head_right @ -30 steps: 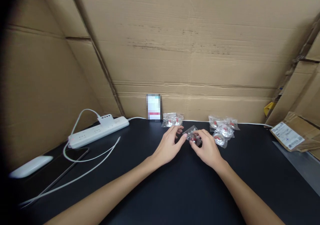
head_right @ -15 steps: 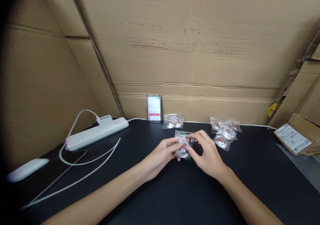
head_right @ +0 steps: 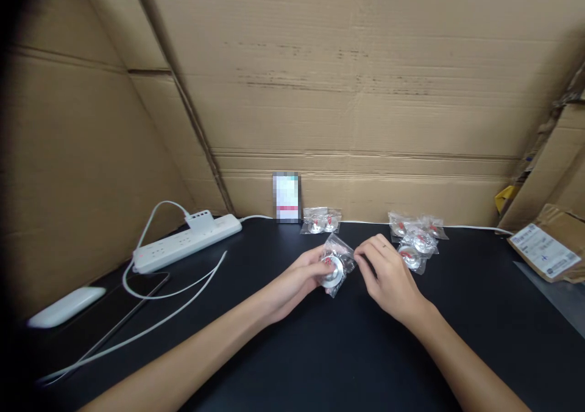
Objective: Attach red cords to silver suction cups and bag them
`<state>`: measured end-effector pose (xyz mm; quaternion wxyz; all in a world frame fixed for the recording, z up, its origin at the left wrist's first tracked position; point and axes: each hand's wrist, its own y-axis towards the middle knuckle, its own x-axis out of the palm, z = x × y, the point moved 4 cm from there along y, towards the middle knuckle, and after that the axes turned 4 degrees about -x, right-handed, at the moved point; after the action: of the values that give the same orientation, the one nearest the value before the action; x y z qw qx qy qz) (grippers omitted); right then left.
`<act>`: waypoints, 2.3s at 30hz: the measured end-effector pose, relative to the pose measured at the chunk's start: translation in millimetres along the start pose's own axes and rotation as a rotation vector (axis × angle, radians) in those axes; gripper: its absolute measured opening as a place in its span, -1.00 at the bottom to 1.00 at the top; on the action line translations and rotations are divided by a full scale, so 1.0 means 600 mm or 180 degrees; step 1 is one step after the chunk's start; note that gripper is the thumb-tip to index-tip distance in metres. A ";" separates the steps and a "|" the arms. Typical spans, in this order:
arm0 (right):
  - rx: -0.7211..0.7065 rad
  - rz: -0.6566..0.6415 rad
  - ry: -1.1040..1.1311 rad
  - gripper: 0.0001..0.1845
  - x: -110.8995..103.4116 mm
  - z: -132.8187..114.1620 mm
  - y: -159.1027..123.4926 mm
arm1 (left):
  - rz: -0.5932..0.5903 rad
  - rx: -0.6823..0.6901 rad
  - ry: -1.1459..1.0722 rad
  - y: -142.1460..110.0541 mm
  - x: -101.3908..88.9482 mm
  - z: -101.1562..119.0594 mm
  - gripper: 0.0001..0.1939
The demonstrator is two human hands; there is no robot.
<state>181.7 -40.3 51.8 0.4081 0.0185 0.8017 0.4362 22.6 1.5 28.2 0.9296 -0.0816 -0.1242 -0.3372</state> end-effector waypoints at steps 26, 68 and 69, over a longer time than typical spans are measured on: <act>0.1971 0.0307 0.2321 -0.73 0.045 0.046 -0.019 | 0.0284 0.0471 0.0410 0.002 -0.018 0.018 -0.67; 0.3045 0.0605 0.3390 -0.60 0.062 0.051 -0.038 | 0.2574 0.0533 0.4999 -0.003 -0.186 0.075 -0.72; 0.3041 0.0594 0.3386 -0.60 0.062 0.049 -0.038 | 0.2567 0.0835 0.5072 -0.004 -0.165 0.078 -0.73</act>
<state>183.8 -19.9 3.2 -0.1292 0.0484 0.9902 0.0210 -60.8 71.0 45.0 0.7897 0.2455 0.5572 0.0747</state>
